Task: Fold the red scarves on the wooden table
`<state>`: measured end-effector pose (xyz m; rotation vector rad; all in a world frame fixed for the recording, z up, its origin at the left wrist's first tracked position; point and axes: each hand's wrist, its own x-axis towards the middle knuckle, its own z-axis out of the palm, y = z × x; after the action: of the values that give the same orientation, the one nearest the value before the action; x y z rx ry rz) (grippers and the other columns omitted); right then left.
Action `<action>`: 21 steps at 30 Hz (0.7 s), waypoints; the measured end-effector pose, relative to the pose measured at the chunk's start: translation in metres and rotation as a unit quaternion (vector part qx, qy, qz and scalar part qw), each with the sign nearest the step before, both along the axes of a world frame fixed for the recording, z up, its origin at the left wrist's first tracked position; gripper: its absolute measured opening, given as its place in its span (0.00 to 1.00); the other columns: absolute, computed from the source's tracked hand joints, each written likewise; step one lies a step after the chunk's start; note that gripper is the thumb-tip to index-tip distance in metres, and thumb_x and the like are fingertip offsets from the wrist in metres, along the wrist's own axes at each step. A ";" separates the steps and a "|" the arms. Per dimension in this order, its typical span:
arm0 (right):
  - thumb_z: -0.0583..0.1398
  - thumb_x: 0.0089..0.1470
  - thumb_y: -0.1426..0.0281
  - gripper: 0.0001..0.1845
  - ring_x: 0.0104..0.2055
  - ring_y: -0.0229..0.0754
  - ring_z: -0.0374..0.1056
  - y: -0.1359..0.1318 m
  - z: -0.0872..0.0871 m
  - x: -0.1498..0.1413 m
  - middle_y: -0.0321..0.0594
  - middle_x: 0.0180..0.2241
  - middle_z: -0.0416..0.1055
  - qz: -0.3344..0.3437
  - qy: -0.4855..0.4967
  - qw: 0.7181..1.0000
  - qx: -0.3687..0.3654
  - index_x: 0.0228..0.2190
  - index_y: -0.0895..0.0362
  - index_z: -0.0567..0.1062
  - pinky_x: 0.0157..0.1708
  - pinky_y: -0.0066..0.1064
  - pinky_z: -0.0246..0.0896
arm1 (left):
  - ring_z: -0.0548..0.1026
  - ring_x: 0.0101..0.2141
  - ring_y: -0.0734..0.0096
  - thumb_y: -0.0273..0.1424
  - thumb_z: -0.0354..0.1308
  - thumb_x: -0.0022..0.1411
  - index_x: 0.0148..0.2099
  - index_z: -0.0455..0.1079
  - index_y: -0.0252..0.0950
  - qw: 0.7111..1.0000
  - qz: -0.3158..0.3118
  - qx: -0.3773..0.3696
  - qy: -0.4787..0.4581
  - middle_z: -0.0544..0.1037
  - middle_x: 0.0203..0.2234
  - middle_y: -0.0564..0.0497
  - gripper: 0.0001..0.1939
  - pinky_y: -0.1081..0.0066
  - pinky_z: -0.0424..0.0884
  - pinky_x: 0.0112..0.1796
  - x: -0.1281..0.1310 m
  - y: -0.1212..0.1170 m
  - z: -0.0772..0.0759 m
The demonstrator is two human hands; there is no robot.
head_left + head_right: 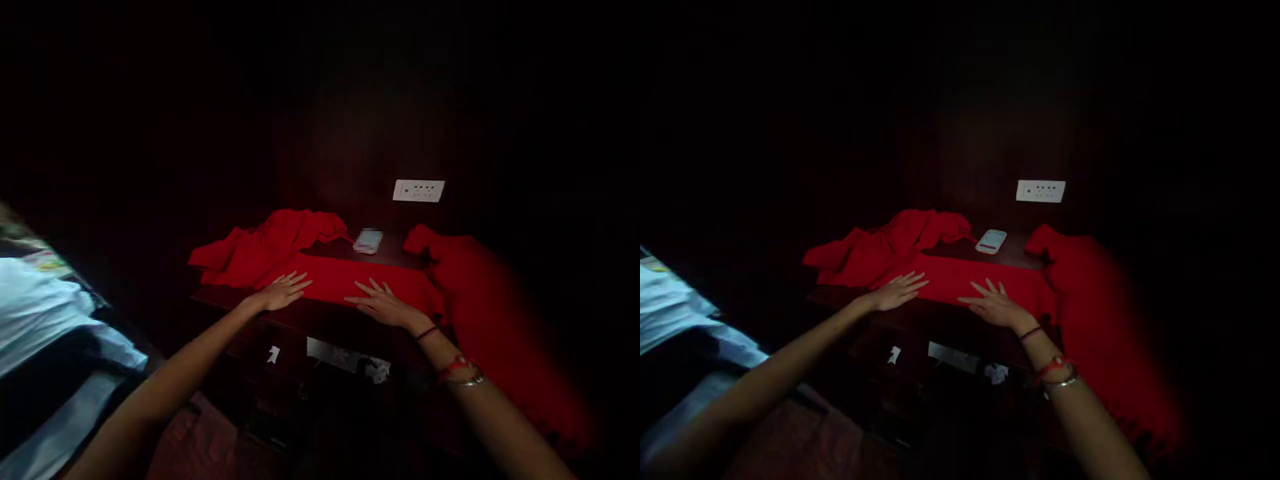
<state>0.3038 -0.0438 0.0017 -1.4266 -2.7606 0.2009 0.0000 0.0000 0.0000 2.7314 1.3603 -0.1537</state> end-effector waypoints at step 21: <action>0.35 0.49 0.48 0.30 0.58 0.55 0.26 -0.020 0.023 0.007 0.30 0.58 0.34 -0.059 -0.037 0.993 -0.092 0.53 0.38 0.44 0.51 0.55 0.27 | 0.40 0.56 0.64 0.46 0.32 0.59 0.59 0.40 0.45 0.999 0.011 0.024 -0.043 0.43 0.58 0.53 0.27 0.60 0.41 0.52 0.039 0.031 -0.010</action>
<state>0.3111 -0.0642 0.0245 -1.6677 -2.7649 0.4164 0.0386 0.0312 -0.0097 2.7247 1.3893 -0.0027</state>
